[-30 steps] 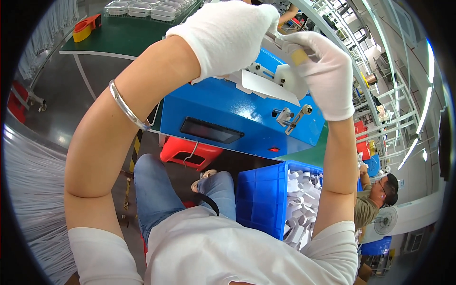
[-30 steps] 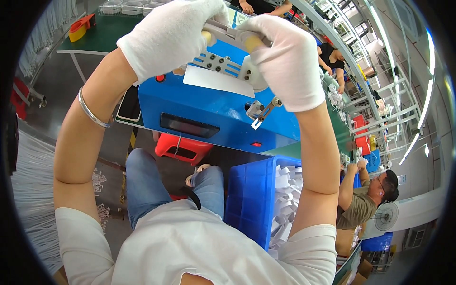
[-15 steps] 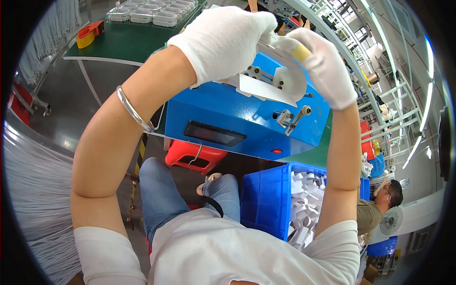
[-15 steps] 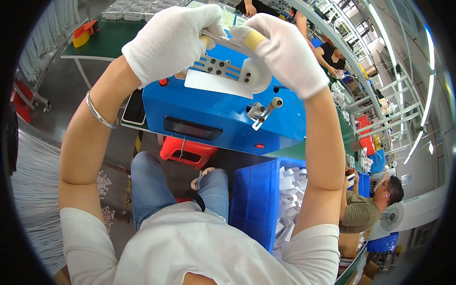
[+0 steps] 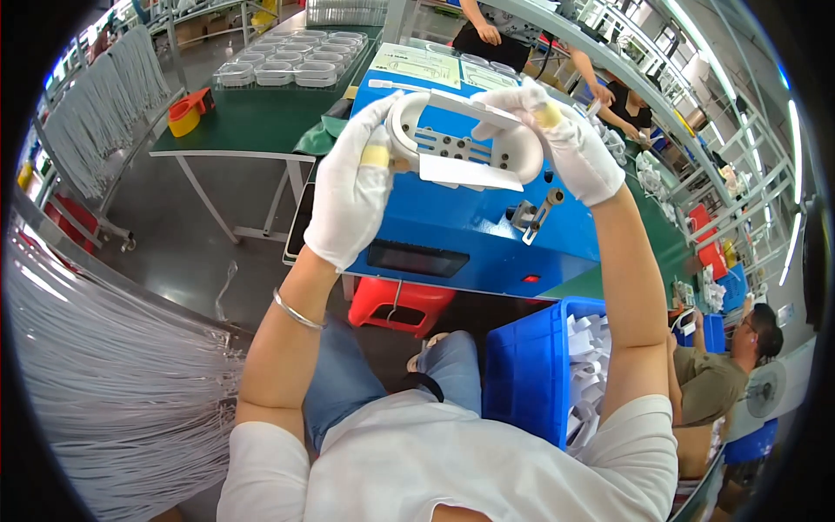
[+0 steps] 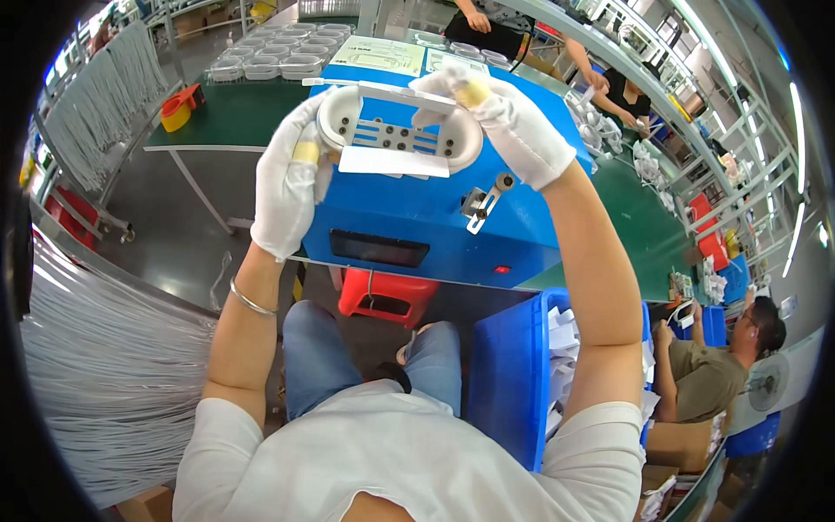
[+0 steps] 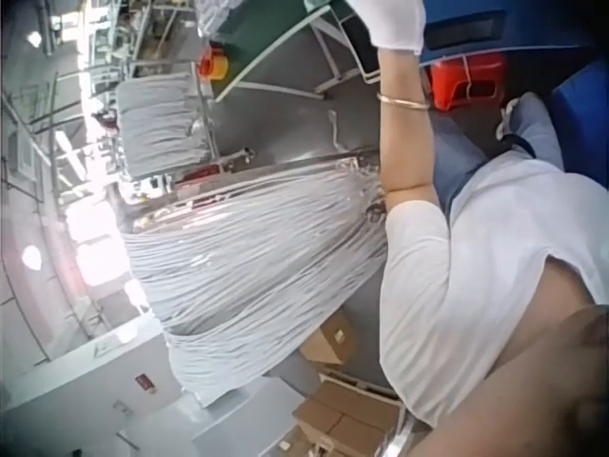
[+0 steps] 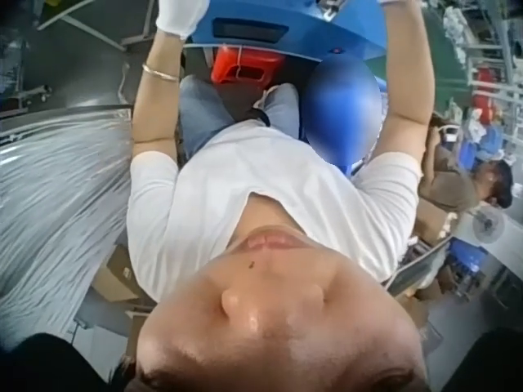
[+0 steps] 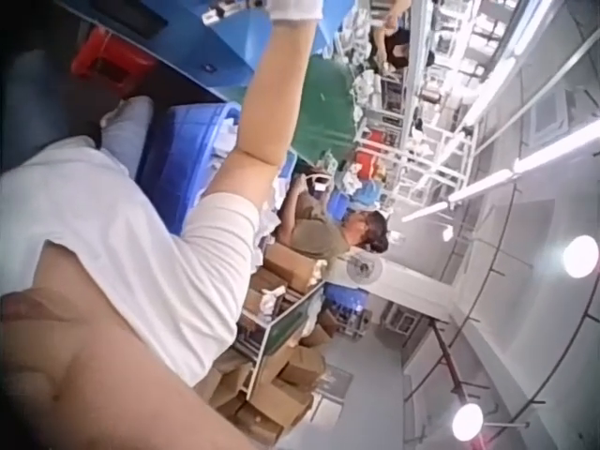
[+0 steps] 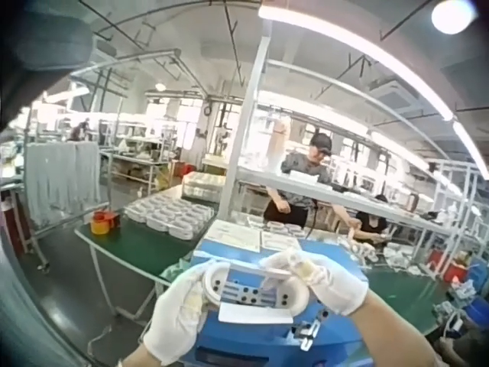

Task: Operating an industrial wire processing machine to bundle and prepare electrical wires.

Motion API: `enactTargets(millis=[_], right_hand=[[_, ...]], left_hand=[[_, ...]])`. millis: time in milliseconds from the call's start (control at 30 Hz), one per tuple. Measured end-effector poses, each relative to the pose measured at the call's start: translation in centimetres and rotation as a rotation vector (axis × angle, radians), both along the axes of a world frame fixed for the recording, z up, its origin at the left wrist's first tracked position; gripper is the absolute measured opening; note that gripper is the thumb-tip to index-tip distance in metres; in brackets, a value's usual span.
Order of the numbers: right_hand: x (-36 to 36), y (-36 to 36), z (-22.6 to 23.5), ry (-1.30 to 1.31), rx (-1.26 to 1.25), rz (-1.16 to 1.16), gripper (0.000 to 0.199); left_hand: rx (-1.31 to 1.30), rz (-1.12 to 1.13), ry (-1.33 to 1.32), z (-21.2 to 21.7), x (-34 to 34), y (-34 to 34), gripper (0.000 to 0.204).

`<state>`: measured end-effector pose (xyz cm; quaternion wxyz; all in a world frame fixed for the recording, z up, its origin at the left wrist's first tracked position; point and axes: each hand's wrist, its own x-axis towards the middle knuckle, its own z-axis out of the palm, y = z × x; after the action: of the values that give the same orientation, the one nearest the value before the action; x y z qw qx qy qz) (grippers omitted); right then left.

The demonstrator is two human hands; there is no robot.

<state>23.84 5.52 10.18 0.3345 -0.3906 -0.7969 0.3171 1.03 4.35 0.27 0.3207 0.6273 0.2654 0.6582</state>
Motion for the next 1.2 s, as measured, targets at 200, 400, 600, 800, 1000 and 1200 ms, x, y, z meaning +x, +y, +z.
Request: enactTargets(millis=[200, 400, 600, 800, 1000, 1200], right_hand=[[0.2, -0.2, 0.9, -0.162, 0.04, 0.029, 0.061], [-0.2, 0.2, 0.7, -0.395, 0.205, -0.055, 0.039], [-1.2, 0.1, 0.7, -0.5, 0.378, -0.161, 0.03], [-1.4, 0.7, -0.6, -0.542, 0.457, -0.162, 0.019], [-1.7, 0.0, -0.2, -0.659, 0.505, -0.199, 0.016], [-0.6, 1.1, -1.6, -0.421, 0.668, -0.08, 0.01]], left_hand=[[0.075, 0.058, -0.053, 0.8, 1.1, -0.8, 0.03], [-0.493, -0.418, -0.701, -2.9, 4.1, -2.8, 0.038], [-0.31, -0.229, 0.284, -3.3, 5.4, -2.3, 0.047], [-0.429, -0.774, -0.698, 0.6, 5.4, -5.1, 0.059], [-0.404, -0.417, -0.352, 1.9, 6.4, -5.0, 0.062], [-0.496, -0.525, -0.422, 2.2, 5.9, -4.3, 0.093]])
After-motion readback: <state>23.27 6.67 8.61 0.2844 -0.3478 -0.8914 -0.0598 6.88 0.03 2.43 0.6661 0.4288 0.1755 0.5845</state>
